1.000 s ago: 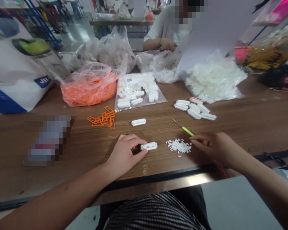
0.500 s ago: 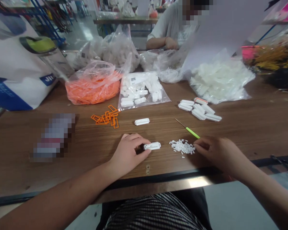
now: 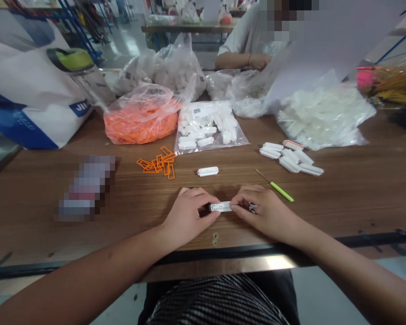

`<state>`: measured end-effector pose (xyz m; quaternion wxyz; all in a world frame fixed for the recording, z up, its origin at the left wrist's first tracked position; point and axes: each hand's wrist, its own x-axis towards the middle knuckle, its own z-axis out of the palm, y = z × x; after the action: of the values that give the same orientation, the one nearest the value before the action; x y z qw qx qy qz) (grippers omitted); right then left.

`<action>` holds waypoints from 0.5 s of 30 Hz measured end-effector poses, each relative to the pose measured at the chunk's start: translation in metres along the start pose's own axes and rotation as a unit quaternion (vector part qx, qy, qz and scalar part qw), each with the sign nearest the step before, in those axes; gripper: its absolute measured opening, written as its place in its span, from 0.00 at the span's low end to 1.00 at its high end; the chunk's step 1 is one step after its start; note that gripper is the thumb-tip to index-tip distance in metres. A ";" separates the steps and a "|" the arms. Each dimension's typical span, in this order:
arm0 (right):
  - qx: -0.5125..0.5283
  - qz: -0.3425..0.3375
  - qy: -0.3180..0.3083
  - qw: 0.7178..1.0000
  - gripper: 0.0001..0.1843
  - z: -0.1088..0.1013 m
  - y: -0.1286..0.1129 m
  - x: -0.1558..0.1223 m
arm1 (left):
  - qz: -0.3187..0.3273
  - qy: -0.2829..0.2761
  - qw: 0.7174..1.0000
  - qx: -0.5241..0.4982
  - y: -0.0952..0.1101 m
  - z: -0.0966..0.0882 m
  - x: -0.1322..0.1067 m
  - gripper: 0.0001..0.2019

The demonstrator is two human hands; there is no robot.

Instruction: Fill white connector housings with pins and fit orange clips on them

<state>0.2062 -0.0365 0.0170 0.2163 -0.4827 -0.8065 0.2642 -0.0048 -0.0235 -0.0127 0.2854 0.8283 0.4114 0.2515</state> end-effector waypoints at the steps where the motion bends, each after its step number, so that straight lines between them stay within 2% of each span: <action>1: -0.009 -0.008 0.000 1.000 0.08 0.002 0.001 0.001 | 0.002 0.000 1.000 -0.001 -0.001 0.000 0.000 0.05; 5: -0.052 -0.048 0.009 0.997 0.08 0.002 0.004 0.000 | 0.000 -0.001 1.000 -0.005 -0.001 0.001 -0.001 0.05; 9: -0.142 -0.108 0.022 0.984 0.12 0.004 0.001 -0.001 | -0.006 0.002 1.000 -0.004 0.000 0.001 0.000 0.06; 12: -0.229 -0.174 0.043 0.957 0.15 0.008 -0.001 -0.004 | -0.008 0.005 1.000 -0.001 0.000 0.001 0.000 0.05; 15: -0.314 -0.227 0.060 0.920 0.14 0.013 -0.002 -0.010 | -0.008 0.007 1.000 0.000 0.001 0.002 0.000 0.04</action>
<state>0.2015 -0.0488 0.0075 0.1559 -0.3453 -0.9212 -0.0884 -0.0033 -0.0239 -0.0133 0.2847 0.8233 0.4198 0.2547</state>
